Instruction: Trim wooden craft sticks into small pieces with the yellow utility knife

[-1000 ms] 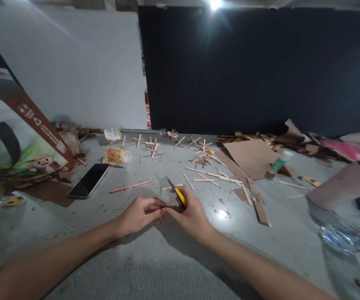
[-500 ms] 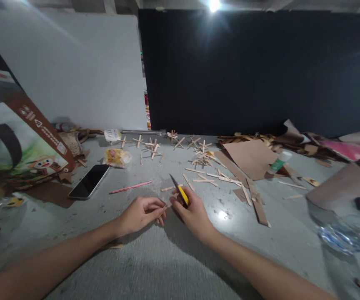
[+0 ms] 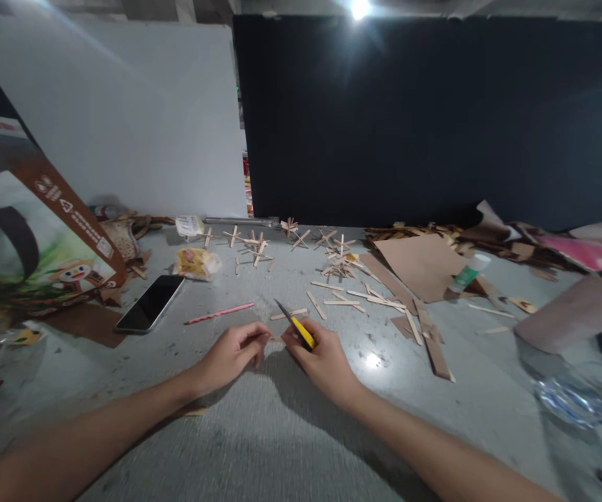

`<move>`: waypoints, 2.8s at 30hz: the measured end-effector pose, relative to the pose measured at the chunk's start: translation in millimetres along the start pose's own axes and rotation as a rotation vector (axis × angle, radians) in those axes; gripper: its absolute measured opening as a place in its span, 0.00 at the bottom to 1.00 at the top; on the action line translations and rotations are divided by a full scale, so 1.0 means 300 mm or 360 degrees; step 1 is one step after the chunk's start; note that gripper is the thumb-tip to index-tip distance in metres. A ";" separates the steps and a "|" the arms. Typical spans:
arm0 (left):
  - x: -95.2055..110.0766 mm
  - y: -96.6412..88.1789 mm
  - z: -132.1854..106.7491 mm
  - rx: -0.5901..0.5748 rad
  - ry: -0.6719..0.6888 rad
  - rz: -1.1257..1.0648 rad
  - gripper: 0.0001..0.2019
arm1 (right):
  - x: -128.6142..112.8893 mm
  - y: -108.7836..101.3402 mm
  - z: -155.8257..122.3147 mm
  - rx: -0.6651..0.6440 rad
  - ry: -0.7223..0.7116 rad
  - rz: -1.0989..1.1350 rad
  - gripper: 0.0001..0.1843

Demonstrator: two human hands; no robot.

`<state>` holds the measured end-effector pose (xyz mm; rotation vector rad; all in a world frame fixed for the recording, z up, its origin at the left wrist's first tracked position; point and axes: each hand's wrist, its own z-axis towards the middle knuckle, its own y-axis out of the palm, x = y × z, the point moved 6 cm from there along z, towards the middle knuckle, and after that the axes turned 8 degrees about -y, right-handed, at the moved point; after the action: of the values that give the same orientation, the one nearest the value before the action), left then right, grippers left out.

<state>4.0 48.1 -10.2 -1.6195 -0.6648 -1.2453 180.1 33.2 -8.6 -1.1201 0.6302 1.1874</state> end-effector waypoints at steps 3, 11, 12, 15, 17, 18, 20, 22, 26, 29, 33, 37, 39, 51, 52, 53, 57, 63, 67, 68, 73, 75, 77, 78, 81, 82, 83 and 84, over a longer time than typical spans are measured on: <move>0.004 -0.005 0.000 0.0077 0.0034 0.0053 0.12 | -0.004 0.006 -0.003 -0.0042 0.0000 -0.0003 0.15; 0.001 0.003 0.008 0.0043 0.0053 0.0131 0.13 | -0.003 0.015 -0.005 -0.0087 -0.0027 -0.0003 0.15; 0.001 0.004 0.008 0.0036 0.0063 0.0148 0.13 | 0.000 0.014 -0.005 -0.0074 -0.0022 -0.0002 0.16; -0.003 0.007 0.011 0.0002 0.0059 0.0187 0.13 | 0.010 0.009 -0.003 -0.0035 -0.0006 0.0017 0.17; -0.006 0.008 0.011 -0.0012 0.0053 0.0187 0.12 | 0.012 0.007 -0.002 -0.0019 0.0001 0.0033 0.17; -0.007 0.007 0.011 -0.0014 0.0052 0.0179 0.11 | 0.012 0.007 -0.002 -0.0014 0.0001 0.0039 0.17; -0.007 0.006 0.011 -0.0010 0.0049 0.0165 0.11 | 0.013 0.006 0.000 -0.0001 0.0004 0.0050 0.17; -0.008 0.003 0.011 0.0000 0.0043 0.0160 0.13 | 0.015 0.005 0.001 0.0014 0.0013 0.0054 0.17; -0.010 0.001 0.015 0.0007 0.0046 0.0121 0.13 | 0.018 0.005 0.001 0.0015 0.0013 0.0042 0.16; -0.013 0.000 0.018 0.0005 0.0043 0.0052 0.11 | 0.013 0.005 0.000 0.0006 -0.0008 0.0029 0.16; -0.015 0.001 0.018 -0.0009 0.0003 -0.0007 0.10 | 0.004 0.005 -0.001 -0.0018 -0.0027 0.0008 0.16; -0.015 0.002 0.018 0.0000 0.0005 -0.0006 0.09 | 0.001 0.006 -0.001 -0.0030 -0.0037 -0.0002 0.16; -0.019 0.003 0.020 0.0007 0.0008 -0.0022 0.09 | 0.002 0.008 -0.001 -0.0045 -0.0040 -0.0006 0.16; -0.023 0.005 0.017 -0.0002 0.0070 0.0008 0.07 | 0.008 0.017 -0.001 -0.0098 -0.0035 -0.0007 0.16; -0.022 0.005 0.017 -0.0003 0.0074 0.0009 0.07 | 0.008 0.017 -0.001 -0.0098 -0.0037 -0.0005 0.16; -0.022 0.004 0.017 -0.0002 0.0078 0.0011 0.07 | 0.008 0.017 -0.001 -0.0097 -0.0039 -0.0002 0.16; -0.021 0.000 0.018 0.0019 0.0103 0.0009 0.08 | 0.007 0.014 0.000 -0.0080 -0.0031 0.0001 0.16; -0.014 -0.001 0.015 0.0018 0.0080 -0.0003 0.08 | 0.009 0.013 -0.002 -0.0067 -0.0057 -0.0043 0.15; -0.018 -0.002 0.013 0.0008 0.0029 -0.0043 0.08 | 0.006 0.012 -0.001 -0.0056 -0.0063 -0.0025 0.14; -0.019 -0.003 0.014 0.0010 0.0019 -0.0054 0.08 | 0.003 0.011 -0.001 -0.0051 -0.0067 -0.0030 0.15; -0.015 -0.002 0.015 0.0009 0.0009 -0.0070 0.07 | 0.001 0.013 -0.001 -0.0091 -0.0047 -0.0053 0.16; -0.011 -0.001 0.015 0.0010 0.0018 -0.0069 0.07 | 0.003 0.013 -0.002 -0.0086 -0.0038 -0.0050 0.16; -0.008 0.000 0.014 0.0008 0.0028 -0.0070 0.07 | 0.004 0.013 -0.002 -0.0077 -0.0048 -0.0057 0.16; -0.007 0.000 0.013 0.0009 0.0032 -0.0072 0.07 | 0.003 0.013 -0.001 -0.0072 -0.0056 -0.0060 0.16; -0.010 0.002 0.014 0.0005 0.0028 -0.0073 0.07 | 0.002 0.013 -0.002 -0.0059 -0.0069 -0.0052 0.17; -0.012 0.002 0.014 0.0006 0.0027 -0.0075 0.07 | 0.002 0.013 -0.002 -0.0054 -0.0069 -0.0049 0.17; -0.015 0.002 0.015 0.0009 0.0028 -0.0078 0.07 | 0.002 0.013 -0.002 -0.0055 -0.0067 -0.0048 0.17; -0.018 0.003 0.016 0.0009 0.0030 -0.0081 0.07 | 0.002 0.013 -0.002 -0.0059 -0.0065 -0.0050 0.17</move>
<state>4.8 52.7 -15.8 -1.5933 -0.7014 -1.2930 176.7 32.8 -10.7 -1.1302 0.5591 1.1962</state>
